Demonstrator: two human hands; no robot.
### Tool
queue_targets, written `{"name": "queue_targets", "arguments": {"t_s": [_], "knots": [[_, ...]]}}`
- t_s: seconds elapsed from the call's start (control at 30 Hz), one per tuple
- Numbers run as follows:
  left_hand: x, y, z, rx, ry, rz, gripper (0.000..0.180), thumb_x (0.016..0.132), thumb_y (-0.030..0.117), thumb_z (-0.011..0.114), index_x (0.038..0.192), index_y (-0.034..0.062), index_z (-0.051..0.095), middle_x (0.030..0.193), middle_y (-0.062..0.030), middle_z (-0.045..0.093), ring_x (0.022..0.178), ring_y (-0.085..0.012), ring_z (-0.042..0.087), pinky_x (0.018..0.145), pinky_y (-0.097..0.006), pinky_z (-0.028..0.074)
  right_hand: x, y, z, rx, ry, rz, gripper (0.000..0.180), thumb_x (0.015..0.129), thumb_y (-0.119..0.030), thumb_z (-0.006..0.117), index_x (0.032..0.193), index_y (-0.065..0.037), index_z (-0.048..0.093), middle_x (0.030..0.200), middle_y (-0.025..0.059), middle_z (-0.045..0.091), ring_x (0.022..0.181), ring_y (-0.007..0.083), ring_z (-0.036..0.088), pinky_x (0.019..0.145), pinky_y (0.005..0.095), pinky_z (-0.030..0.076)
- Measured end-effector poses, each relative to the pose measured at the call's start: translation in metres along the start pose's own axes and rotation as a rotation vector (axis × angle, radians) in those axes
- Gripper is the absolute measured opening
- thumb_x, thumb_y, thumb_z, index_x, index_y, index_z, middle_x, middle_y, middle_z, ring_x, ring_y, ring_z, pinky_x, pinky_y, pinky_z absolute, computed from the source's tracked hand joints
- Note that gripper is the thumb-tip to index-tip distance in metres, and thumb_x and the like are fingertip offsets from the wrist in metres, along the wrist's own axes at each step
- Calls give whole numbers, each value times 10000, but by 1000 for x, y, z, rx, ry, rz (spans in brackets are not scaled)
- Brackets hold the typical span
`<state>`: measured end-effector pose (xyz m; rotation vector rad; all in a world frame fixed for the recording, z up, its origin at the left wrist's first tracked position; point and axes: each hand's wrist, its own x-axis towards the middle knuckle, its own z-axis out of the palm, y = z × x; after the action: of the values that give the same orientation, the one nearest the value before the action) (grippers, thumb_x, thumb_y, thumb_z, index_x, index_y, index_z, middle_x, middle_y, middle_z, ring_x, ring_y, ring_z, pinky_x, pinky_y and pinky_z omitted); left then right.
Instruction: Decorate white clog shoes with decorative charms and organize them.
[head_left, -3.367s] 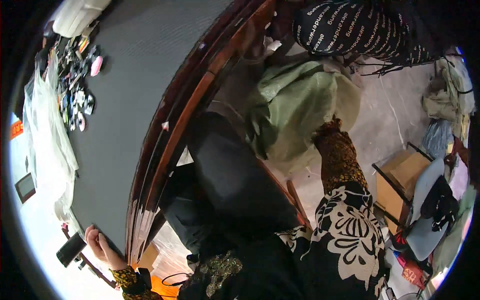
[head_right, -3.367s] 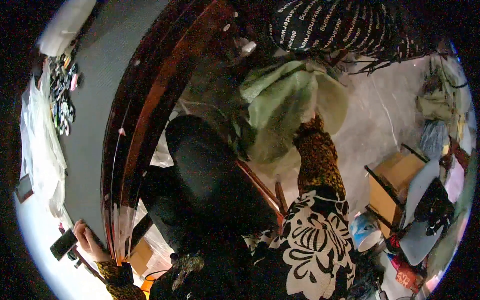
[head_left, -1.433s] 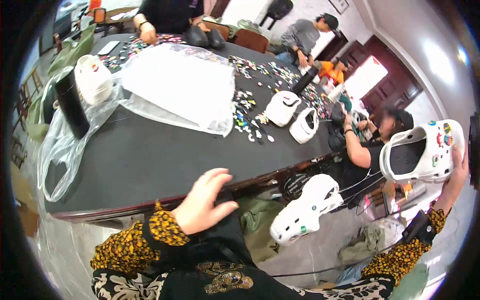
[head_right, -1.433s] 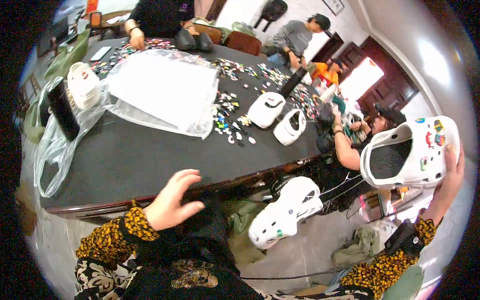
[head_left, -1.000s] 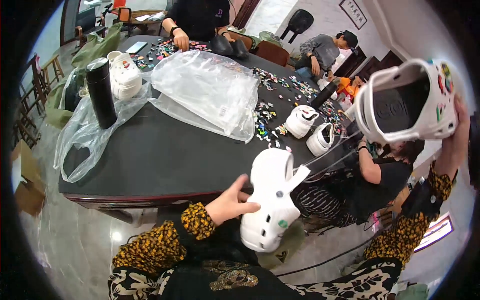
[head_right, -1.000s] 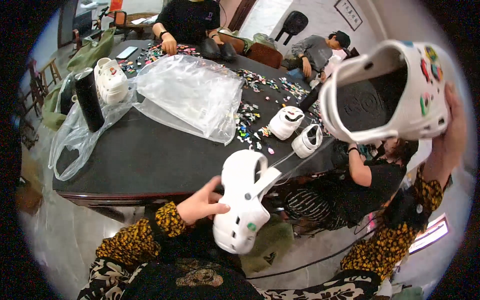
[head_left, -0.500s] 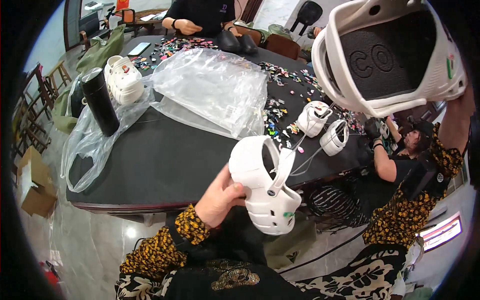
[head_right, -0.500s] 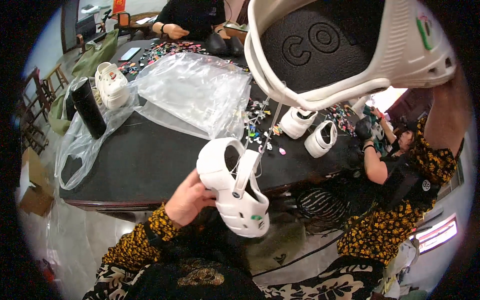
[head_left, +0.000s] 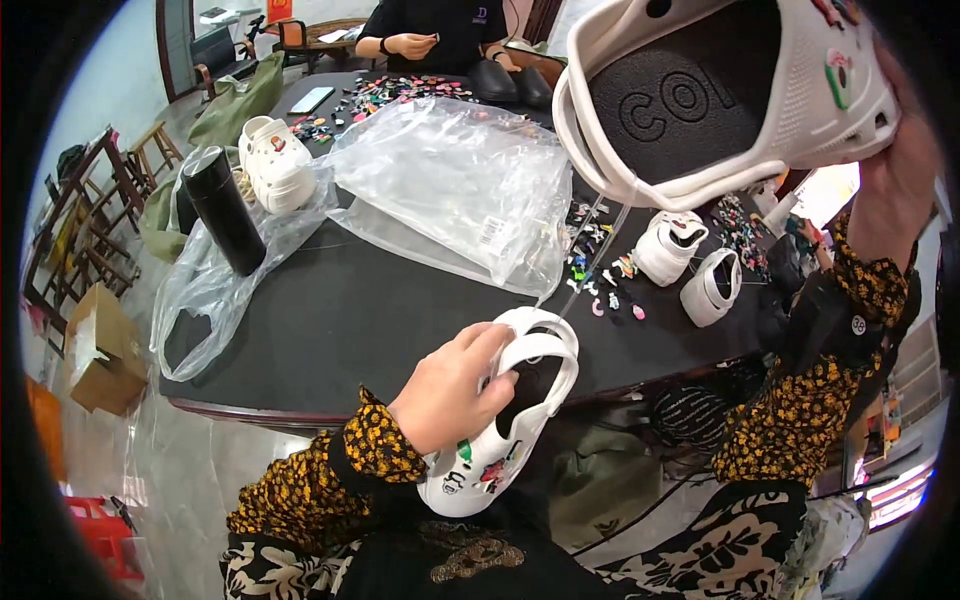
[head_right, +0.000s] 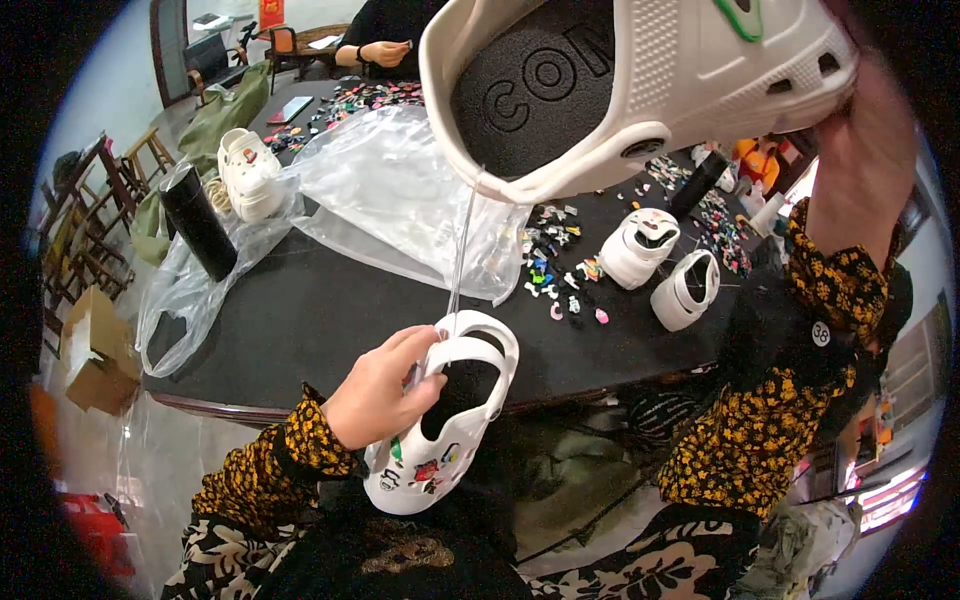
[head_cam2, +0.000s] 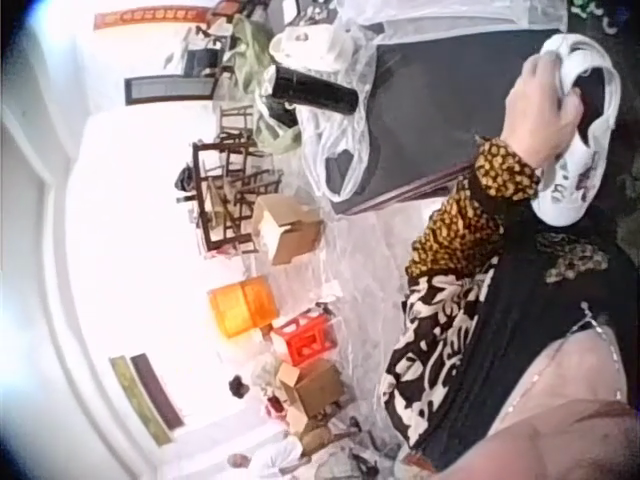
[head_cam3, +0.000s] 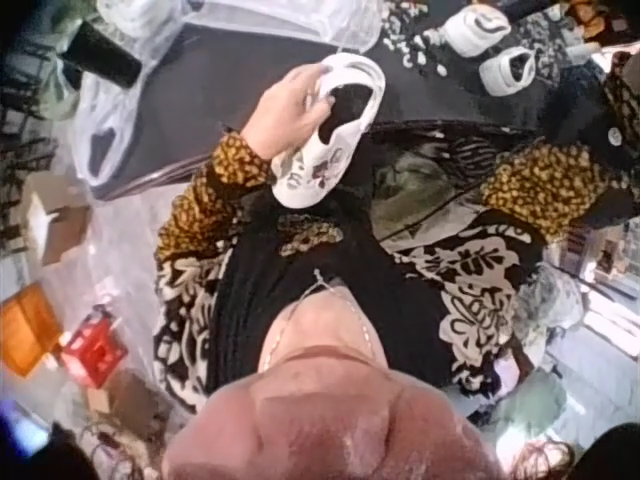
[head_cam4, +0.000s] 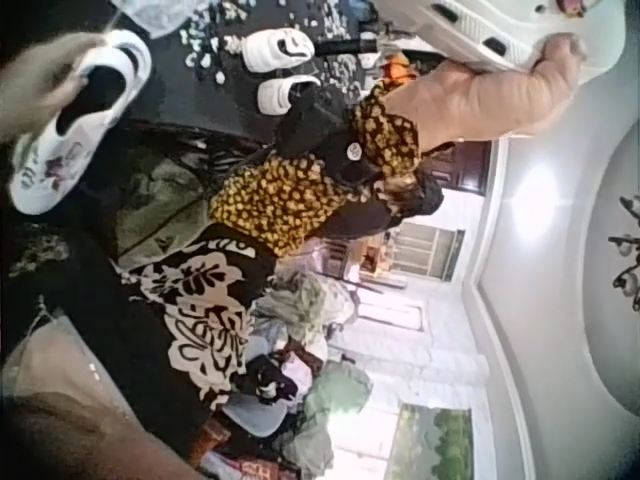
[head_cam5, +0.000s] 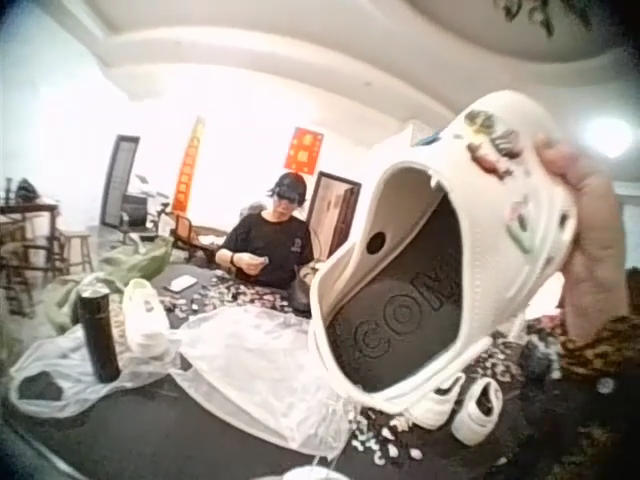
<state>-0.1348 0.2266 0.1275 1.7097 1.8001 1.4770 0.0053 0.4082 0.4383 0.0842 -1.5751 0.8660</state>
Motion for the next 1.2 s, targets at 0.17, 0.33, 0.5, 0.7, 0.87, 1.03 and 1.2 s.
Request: {"name": "queue_targets", "arguments": {"t_s": [0.17, 0.33, 0.5, 0.7, 0.87, 1.03, 1.2], "knots": [[8, 8, -18, -78, 9, -94, 96, 819, 60, 531, 857, -28, 536, 731, -218, 564, 690, -416, 566, 595, -411, 466, 13, 21, -42, -157, 153, 72, 334, 866, -168, 596, 1141, 20, 573, 1060, 132, 643, 930, 192, 646, 843, 304, 526], [31, 15, -61, -205, 100, -208, 103, 820, 18, 504, 856, -50, 572, 656, -145, 579, 596, -179, 573, 564, -306, 453, 8, 60, -114, -87, 124, 306, 365, 860, -200, 604, 1141, 27, 550, 1048, 144, 640, 890, 220, 654, 790, 339, 553], [51, 12, -101, 70, 102, -156, 200, 855, -31, 461, 1019, -26, 574, 745, -10, 550, 658, -50, 478, 579, -211, 409, -53, 141, -126, 56, -35, 533, 388, 796, -123, 636, 1126, 57, 540, 983, 145, 637, 797, 187, 651, 696, 293, 552], [77, 30, -113, 375, -104, 138, 279, 800, -66, 473, 1024, 21, 615, 843, -124, 637, 759, -242, 632, 668, -314, 482, -130, 178, -96, 82, -152, 779, 492, 773, -89, 644, 1203, 79, 473, 1036, 148, 616, 845, 187, 638, 750, 289, 529], [96, 65, -116, 758, -508, 222, 378, 711, -38, 506, 1060, 62, 609, 888, -137, 607, 880, -325, 598, 762, -399, 474, -133, 184, -112, 213, -96, 850, 485, 797, -82, 616, 1218, 88, 444, 1069, 184, 607, 895, 233, 645, 792, 333, 541], [110, 39, -103, 1022, -801, 494, 343, 726, 94, 566, 1066, 126, 595, 801, -42, 563, 848, -229, 561, 813, -358, 408, -129, 181, -110, 407, -82, 862, 441, 848, -116, 567, 1220, 78, 433, 1073, 193, 609, 881, 269, 654, 778, 385, 561], [97, 16, -73, 839, -776, 634, 321, 774, 113, 540, 1090, 113, 597, 797, -23, 549, 859, -188, 550, 817, -342, 400, -127, 189, -127, 392, 93, 814, 421, 863, -161, 564, 1204, 63, 461, 1056, 180, 619, 879, 250, 653, 805, 362, 549]]}}
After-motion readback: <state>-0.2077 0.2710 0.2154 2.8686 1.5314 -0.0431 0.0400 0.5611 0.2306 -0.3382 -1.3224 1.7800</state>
